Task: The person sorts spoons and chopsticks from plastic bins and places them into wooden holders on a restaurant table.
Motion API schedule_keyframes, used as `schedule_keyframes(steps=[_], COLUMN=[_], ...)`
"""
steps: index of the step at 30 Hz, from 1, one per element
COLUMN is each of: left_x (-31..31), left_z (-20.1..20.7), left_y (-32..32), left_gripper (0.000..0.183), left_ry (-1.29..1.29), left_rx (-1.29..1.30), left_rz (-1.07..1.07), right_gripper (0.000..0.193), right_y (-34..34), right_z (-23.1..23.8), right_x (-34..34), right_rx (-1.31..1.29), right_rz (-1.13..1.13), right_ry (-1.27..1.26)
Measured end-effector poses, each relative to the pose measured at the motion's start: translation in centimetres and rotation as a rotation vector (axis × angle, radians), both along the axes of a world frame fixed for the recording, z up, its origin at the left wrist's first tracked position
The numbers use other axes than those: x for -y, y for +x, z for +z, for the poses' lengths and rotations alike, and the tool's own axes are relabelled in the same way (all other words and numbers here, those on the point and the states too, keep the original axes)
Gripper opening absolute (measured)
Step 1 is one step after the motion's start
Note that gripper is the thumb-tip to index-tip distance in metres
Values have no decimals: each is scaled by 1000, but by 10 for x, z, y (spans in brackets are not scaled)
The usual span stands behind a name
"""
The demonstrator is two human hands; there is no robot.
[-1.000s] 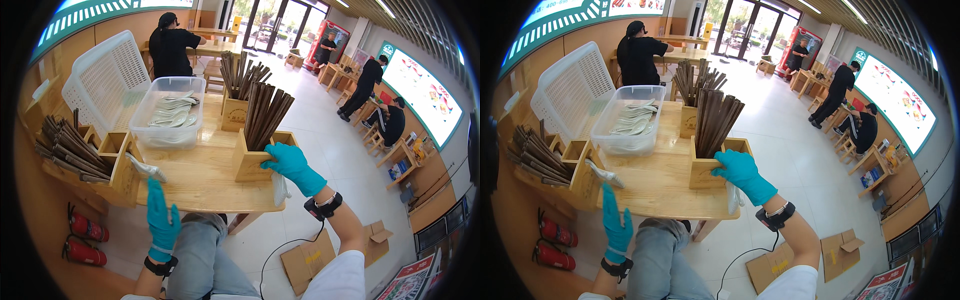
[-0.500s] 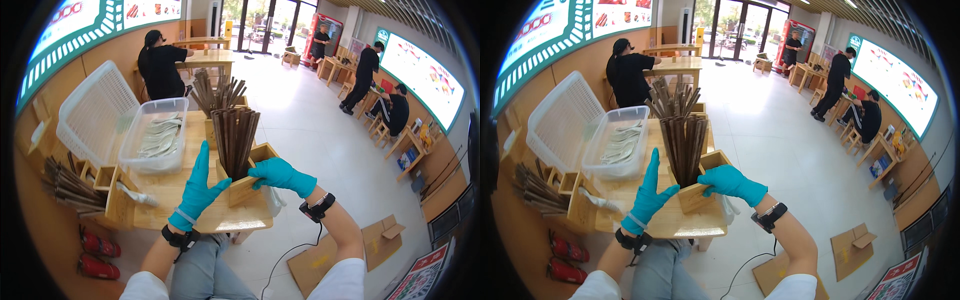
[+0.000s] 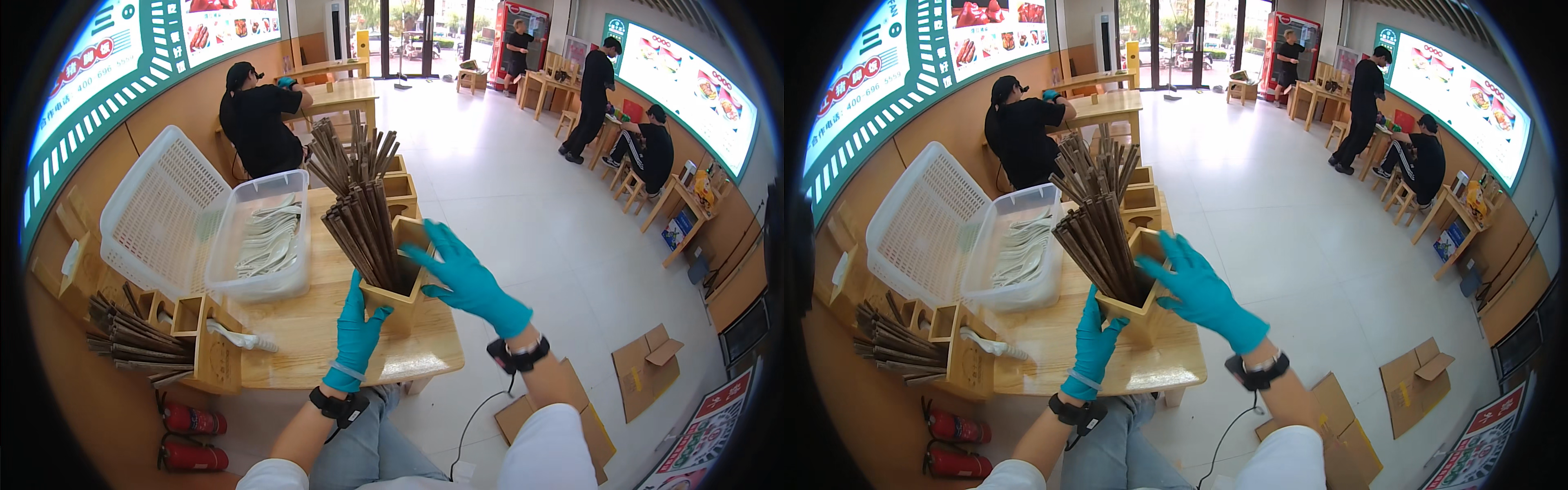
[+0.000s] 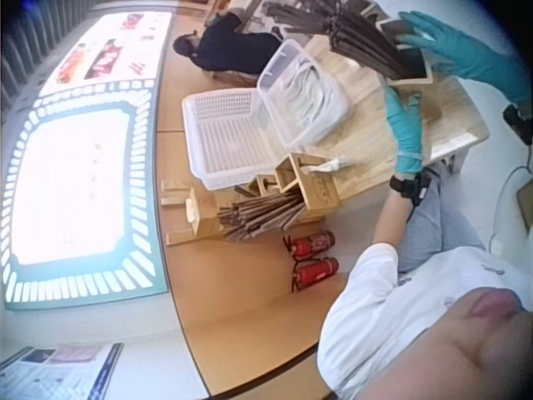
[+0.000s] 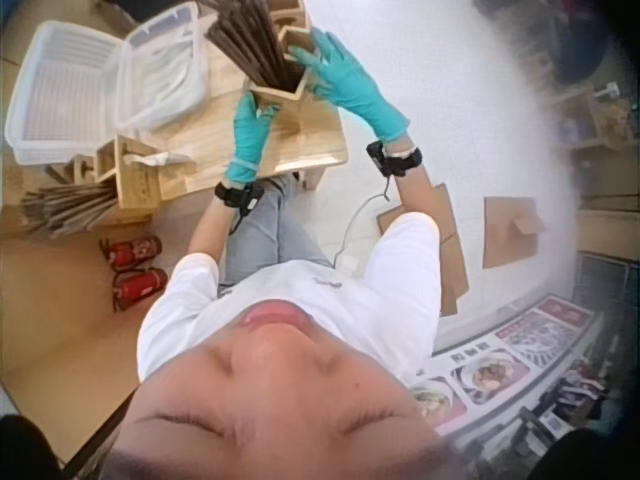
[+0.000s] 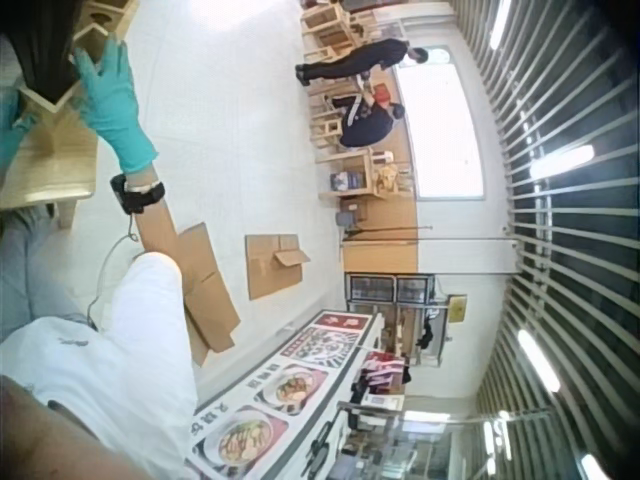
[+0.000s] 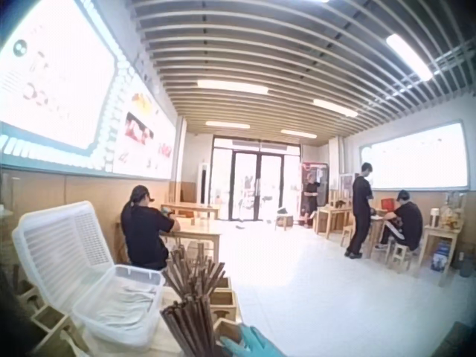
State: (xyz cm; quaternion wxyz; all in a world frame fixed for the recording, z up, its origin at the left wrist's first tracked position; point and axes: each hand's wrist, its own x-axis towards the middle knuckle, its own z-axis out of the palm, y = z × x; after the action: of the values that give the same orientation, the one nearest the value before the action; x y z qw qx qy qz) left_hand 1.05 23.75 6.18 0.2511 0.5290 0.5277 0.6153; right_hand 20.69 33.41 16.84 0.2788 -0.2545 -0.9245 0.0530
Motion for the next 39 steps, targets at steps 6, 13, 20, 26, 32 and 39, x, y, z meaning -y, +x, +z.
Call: schedule_keyframes(steps=[6, 13, 20, 26, 32, 39], left_x=[9, 11, 5, -71, -175, -245], left_z=[10, 17, 60, 96, 95, 105], left_y=[31, 25, -39, -55, -50, -13], left_gripper=[81, 79, 37, 26, 26, 46], left_ry=[-64, -64, -196, 48, 191, -240], left_rx=[-170, -260, -716, -22, -23, -145], left_rz=[137, 80, -52, -162, -383, -337], right_gripper=[79, 50, 36, 31, 36, 35], right_y=[10, -15, -18, -23, 4, 30], right_z=[-37, -49, -19, -20, -37, -34], right_x=[58, 53, 36, 34, 38, 47], right_rx=[-337, -26, 209, 224, 80, 36], right_rz=[-216, -328, -102, -125, -167, -199], right_ry=[-282, 198, 43, -16, -78, -78])
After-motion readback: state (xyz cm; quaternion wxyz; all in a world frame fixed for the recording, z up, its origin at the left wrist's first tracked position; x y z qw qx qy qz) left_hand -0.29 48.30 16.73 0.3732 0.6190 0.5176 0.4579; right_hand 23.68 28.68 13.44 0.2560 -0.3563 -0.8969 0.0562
